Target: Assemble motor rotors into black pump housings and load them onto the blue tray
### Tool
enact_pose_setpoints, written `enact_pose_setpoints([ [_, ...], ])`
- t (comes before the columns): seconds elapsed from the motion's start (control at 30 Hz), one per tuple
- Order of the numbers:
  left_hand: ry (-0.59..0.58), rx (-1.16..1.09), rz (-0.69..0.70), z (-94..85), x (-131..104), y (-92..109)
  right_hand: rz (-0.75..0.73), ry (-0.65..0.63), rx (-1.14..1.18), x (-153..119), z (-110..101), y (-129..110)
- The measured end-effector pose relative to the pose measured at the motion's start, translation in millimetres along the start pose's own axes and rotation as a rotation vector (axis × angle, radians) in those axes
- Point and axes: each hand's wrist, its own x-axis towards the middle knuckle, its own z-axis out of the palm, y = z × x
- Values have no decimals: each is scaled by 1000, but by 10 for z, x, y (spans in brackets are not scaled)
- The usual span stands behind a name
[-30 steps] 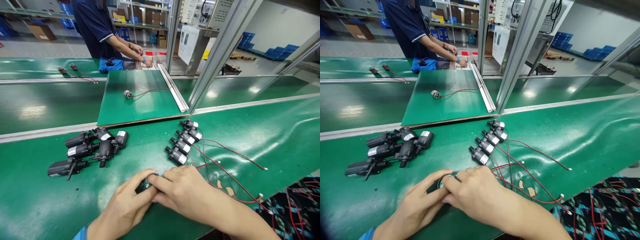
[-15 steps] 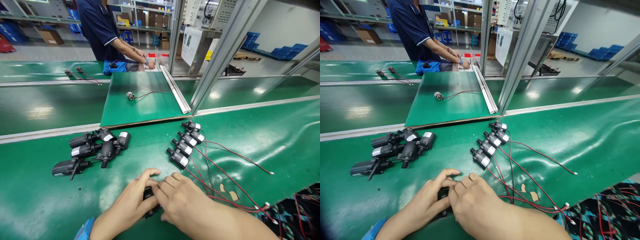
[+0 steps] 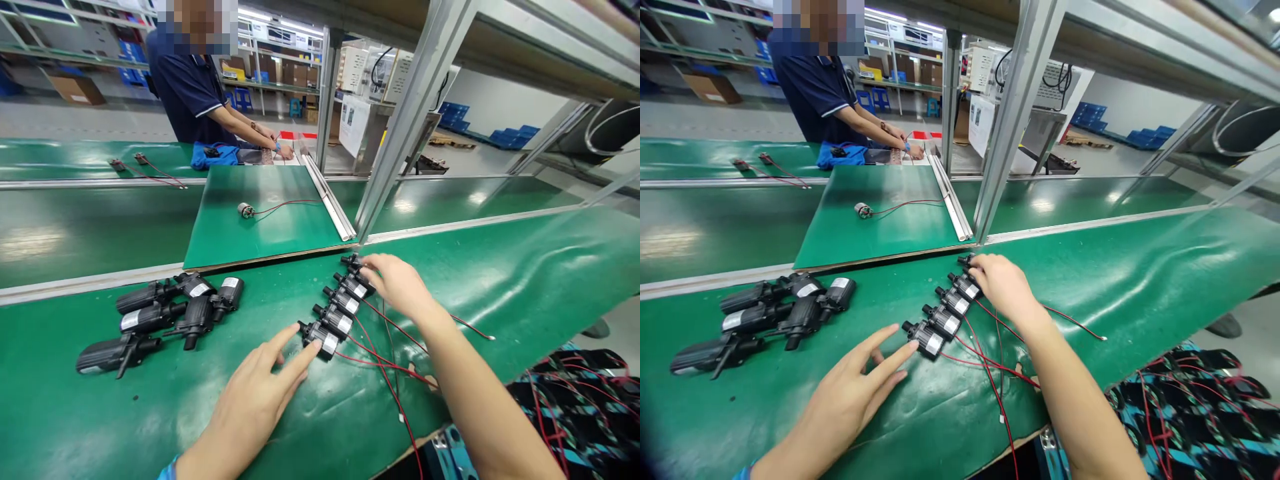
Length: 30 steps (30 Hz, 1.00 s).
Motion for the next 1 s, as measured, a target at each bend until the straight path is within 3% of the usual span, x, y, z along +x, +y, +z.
enact_pose_setpoints([
  [0.07, -76, 78, 59, 39, 113, 21, -43, -75, 102, 239, 85, 310],
  [0.17, -134, 128, 146, 96, 273, 30, -64, -133, 175, 430, 234, 580],
  [0.37, -176, 112, 138, 147, 363, 32, 64, -69, 206, 330, 272, 758],
  [0.5, -171, 76, 108, 152, 347, 24, 139, -49, 204, 130, 177, 782],
  [0.63, -165, 12, 89, 176, 345, -12, 105, -87, 237, -10, 161, 700],
  [1.0, -157, -16, 82, 214, 399, -148, 185, -30, 188, 112, 312, 517],
])
